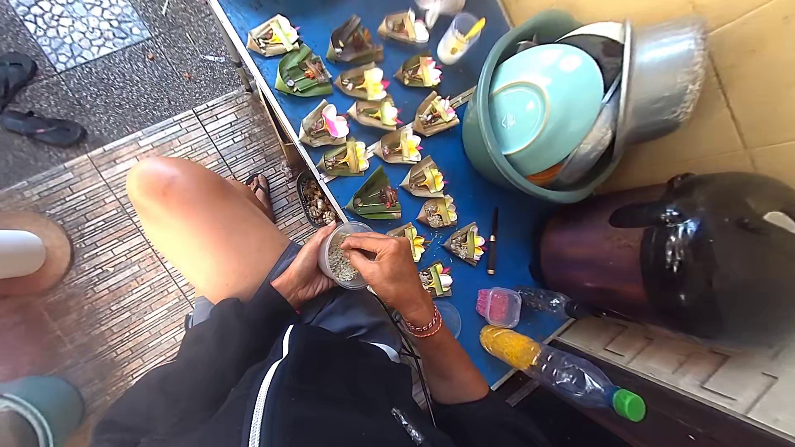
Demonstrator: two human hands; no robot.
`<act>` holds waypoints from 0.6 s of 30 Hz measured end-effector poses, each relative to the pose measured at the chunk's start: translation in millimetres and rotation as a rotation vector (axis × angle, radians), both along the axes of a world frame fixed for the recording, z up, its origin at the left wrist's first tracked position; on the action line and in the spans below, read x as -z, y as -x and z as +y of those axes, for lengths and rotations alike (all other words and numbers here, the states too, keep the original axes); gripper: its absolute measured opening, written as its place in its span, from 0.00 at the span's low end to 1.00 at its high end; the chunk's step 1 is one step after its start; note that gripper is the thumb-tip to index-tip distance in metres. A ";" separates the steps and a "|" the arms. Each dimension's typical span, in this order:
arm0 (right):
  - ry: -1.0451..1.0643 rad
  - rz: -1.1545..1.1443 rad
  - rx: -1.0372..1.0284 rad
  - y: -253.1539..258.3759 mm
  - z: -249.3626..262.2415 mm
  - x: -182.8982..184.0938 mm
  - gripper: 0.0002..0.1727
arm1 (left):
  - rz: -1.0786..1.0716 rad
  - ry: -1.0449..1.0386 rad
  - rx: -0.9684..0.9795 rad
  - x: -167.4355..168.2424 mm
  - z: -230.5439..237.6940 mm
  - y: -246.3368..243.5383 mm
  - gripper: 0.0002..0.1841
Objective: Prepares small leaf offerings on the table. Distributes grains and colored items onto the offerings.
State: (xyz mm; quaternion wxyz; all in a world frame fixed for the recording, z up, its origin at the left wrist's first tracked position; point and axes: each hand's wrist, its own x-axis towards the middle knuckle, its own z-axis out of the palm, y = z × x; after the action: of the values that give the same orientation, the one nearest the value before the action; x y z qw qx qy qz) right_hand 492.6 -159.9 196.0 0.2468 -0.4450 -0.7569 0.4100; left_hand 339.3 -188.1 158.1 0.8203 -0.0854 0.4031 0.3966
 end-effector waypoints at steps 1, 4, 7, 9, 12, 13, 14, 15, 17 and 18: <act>0.033 0.011 0.010 -0.9 1.1 -0.4 0.08 | 0.003 0.004 -0.002 -0.2 -0.1 0.9 0.29; 0.197 0.065 0.049 -5.4 6.6 -4.8 0.06 | 0.000 0.011 -0.020 0.5 -1.0 3.8 0.29; 0.297 0.119 0.087 -18.2 20.0 -13.2 0.07 | -0.013 0.006 -0.036 0.8 -2.8 7.0 0.31; 0.280 0.094 0.118 -34.8 33.1 -20.6 0.08 | -0.033 -0.012 -0.042 2.2 -4.2 10.1 0.33; 0.211 0.021 0.214 -65.3 67.0 -14.6 0.10 | -0.042 -0.022 -0.061 3.8 -6.9 14.0 0.34; 0.198 -0.011 0.284 -72.2 85.3 -6.0 0.09 | -0.033 -0.022 -0.066 3.7 -7.1 14.9 0.34; 0.193 -0.054 0.342 -78.7 102.1 2.7 0.09 | -0.026 -0.022 -0.070 3.8 -7.3 15.9 0.33; 0.187 -0.114 0.389 -85.1 116.5 11.6 0.08 | -0.021 -0.023 -0.071 3.9 -7.5 16.7 0.33; 0.175 -0.259 0.432 -94.4 137.3 26.8 0.08 | -0.027 -0.029 -0.077 5.3 -7.7 18.0 0.34; 0.170 -0.323 0.429 -96.5 144.1 32.9 0.08 | -0.027 -0.031 -0.079 5.7 -7.8 18.4 0.34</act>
State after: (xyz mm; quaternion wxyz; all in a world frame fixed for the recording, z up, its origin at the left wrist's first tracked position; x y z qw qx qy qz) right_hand 589.1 -15.8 163.1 0.1660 -0.6737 -0.6379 0.3340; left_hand 320.9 -195.9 152.4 0.8105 -0.0940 0.3822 0.4337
